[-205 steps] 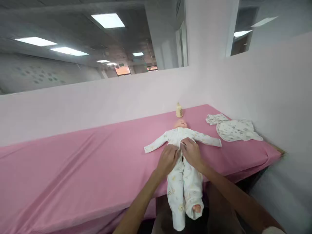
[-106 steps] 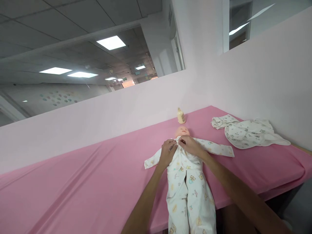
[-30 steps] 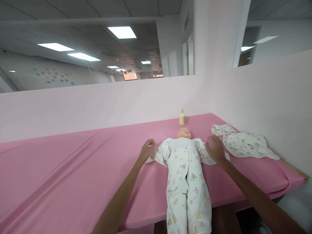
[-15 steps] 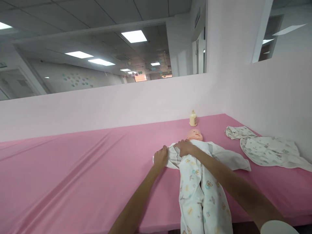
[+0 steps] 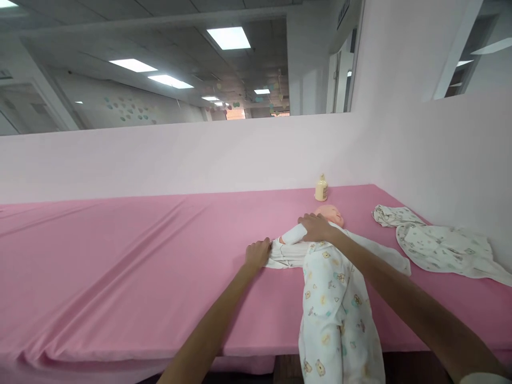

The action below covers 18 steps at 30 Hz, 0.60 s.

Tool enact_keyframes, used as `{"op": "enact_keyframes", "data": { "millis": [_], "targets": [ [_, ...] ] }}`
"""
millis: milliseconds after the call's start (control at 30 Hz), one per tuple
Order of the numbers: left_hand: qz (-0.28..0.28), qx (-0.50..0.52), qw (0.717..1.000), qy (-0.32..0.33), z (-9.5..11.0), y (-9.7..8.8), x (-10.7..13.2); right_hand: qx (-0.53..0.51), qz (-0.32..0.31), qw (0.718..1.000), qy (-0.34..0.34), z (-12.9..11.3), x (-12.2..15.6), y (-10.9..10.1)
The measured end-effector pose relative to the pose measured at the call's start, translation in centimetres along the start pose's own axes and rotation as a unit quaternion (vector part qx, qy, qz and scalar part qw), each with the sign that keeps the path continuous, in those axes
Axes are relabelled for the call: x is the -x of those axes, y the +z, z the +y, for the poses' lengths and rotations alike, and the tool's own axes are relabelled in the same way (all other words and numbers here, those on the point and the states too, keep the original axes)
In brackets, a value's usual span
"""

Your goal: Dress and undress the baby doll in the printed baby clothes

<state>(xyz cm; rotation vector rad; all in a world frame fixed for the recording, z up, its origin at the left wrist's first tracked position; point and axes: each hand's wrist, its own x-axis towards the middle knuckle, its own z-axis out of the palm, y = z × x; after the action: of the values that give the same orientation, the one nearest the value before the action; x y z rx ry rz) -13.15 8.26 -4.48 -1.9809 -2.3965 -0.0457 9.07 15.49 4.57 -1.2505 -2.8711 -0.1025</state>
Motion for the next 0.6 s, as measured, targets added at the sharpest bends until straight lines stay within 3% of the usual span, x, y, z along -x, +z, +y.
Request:
{"op": "enact_keyframes", "data": {
  "millis": [167,267,467,600],
  "targets": [
    [0.009,-0.011,1.000,0.010,0.0,0.0,0.1,0.055,-0.024,0.997,-0.044,-5.5,-2.1,1.6],
    [0.014,-0.008,1.000,0.009,-0.2,0.1,0.1,0.059,-0.036,0.995,-0.066,-7.2,-2.8,2.0],
    [0.018,0.038,0.999,-0.006,-0.1,0.3,0.1,0.085,-0.022,0.994,-0.068,-5.4,-2.1,1.4],
    [0.022,0.088,0.996,-0.025,-0.1,0.3,-0.2,0.090,0.021,0.994,-0.049,-4.1,-1.5,0.0]
  ]
}}
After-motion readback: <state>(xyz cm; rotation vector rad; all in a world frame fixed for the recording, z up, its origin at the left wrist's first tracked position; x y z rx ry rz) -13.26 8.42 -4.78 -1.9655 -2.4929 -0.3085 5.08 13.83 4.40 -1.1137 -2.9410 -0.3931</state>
